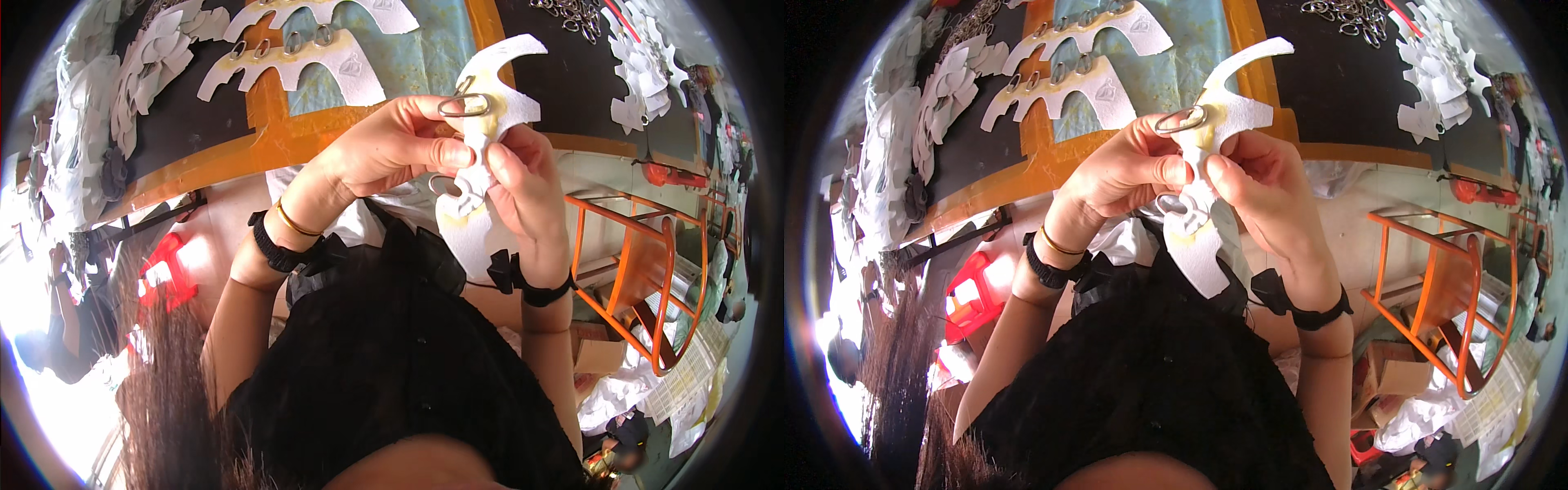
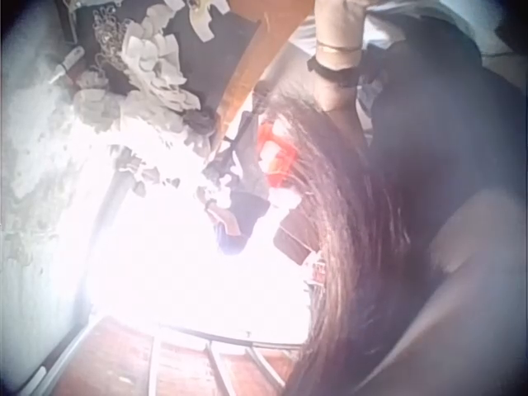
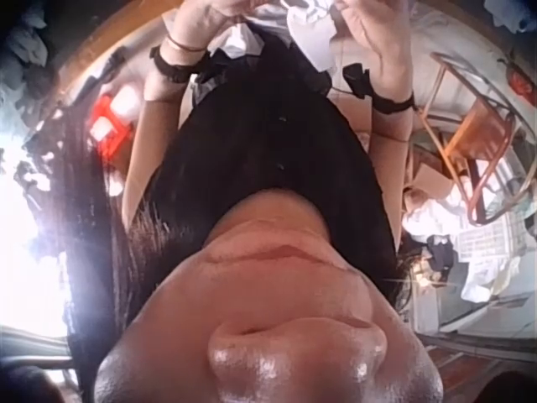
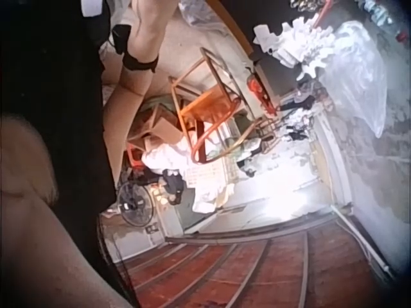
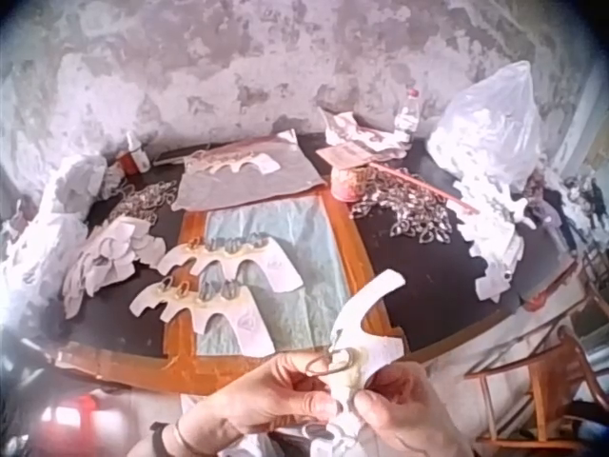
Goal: Insert metal rings into pre-cut holes of a shoe upper component.
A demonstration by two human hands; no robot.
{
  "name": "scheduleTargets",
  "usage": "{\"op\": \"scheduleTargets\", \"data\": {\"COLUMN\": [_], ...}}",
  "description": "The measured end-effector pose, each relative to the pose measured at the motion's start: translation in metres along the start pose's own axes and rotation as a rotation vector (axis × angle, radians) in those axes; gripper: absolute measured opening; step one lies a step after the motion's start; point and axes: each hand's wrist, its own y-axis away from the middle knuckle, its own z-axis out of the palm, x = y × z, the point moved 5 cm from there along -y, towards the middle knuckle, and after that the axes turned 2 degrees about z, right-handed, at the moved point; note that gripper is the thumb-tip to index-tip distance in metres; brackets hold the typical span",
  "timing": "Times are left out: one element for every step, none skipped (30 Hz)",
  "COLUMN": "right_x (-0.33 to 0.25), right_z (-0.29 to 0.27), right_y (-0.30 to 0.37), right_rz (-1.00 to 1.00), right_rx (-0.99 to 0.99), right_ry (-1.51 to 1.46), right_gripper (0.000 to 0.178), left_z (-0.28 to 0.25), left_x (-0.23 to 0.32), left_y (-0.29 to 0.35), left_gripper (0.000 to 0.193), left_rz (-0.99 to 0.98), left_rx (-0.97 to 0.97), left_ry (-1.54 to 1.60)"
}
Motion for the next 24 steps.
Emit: {"op": "scheduleTargets", "data": {"right_x": [-0.002,-0.011,-0.019,-0.024,-0.024,-0.027,-0.030,-0.034,-0.036,-0.031,-0.022,-0.024,-0.023,-0.024,-0.024,-0.019,-0.017,-0.016,-0.015,-0.013,-0.007,-0.003,-0.005,-0.006], "right_z": [0.001,0.001,0.001,-0.003,-0.002,0.002,0.007,0.008,0.004,-0.011,-0.019,-0.016,-0.012,-0.006,-0.002,-0.005,-0.005,-0.005,-0.005,-0.007,-0.010,-0.011,-0.012,-0.013], "right_y": [0.000,0.002,0.004,0.006,0.006,0.008,0.010,0.010,0.009,0.004,0.000,0.000,0.000,-0.002,-0.003,-0.005,-0.005,-0.004,-0.004,-0.006,-0.009,-0.011,-0.010,-0.010], "right_rz": [0.001,-0.121,-0.243,-0.459,-0.458,-0.545,-0.634,-0.547,-0.547,-0.348,-0.152,-0.208,-0.208,-0.205,-0.202,-0.221,-0.221,-0.229,-0.236,-0.236,-0.167,-0.098,-0.098,-0.043], "right_rx": [-0.001,0.069,0.144,0.284,0.286,0.347,0.408,0.415,0.417,0.370,0.317,0.317,0.317,0.283,0.247,0.233,0.232,0.231,0.230,0.231,0.193,0.154,0.154,0.149], "right_ry": [0.000,0.217,0.434,0.782,0.782,0.916,1.048,1.038,1.039,0.713,0.386,0.351,0.351,0.435,0.520,0.547,0.547,0.513,0.480,0.479,0.316,0.153,0.154,0.224], "right_gripper": [0.019,0.018,0.017,0.014,0.014,0.013,0.012,0.012,0.012,0.013,0.013,0.015,0.015,0.016,0.016,0.016,0.016,0.016,0.017,0.017,0.017,0.018,0.018,0.020], "left_z": [0.002,0.000,0.000,0.000,0.003,0.004,0.004,0.003,0.002,0.002,0.001,-0.001,-0.003,-0.004,-0.004,-0.002,0.000,0.005,0.013,0.018,0.017,0.017,0.018,0.016], "left_x": [-0.002,-0.003,-0.001,0.004,0.004,0.006,0.009,0.009,0.010,0.010,0.009,0.008,0.006,0.005,0.005,0.008,0.010,0.010,0.014,0.017,0.014,0.013,0.013,0.013], "left_y": [-0.001,-0.003,-0.003,0.001,0.001,0.003,0.003,0.002,0.002,0.002,0.002,0.002,0.002,0.002,0.002,0.003,0.005,0.006,0.007,0.008,0.009,0.011,0.013,0.012], "left_gripper": [0.021,0.019,0.019,0.021,0.021,0.021,0.020,0.019,0.019,0.020,0.020,0.020,0.019,0.019,0.019,0.020,0.021,0.021,0.022,0.023,0.023,0.023,0.023,0.023], "left_rz": [0.001,0.055,0.105,0.157,0.154,0.174,0.195,0.163,0.162,0.158,0.154,0.154,0.157,0.160,0.160,0.189,0.218,0.217,0.245,0.272,0.273,0.356,0.439,0.439], "left_rx": [0.001,0.088,0.173,0.312,0.311,0.340,0.370,0.381,0.380,0.368,0.357,0.357,0.368,0.380,0.380,0.394,0.408,0.408,0.436,0.460,0.461,0.457,0.452,0.452], "left_ry": [0.001,-0.076,-0.152,-0.357,-0.356,-0.411,-0.466,-0.368,-0.367,-0.343,-0.318,-0.318,-0.340,-0.362,-0.361,-0.499,-0.636,-0.636,-0.856,-1.076,-1.076,-1.156,-1.235,-1.235]}}
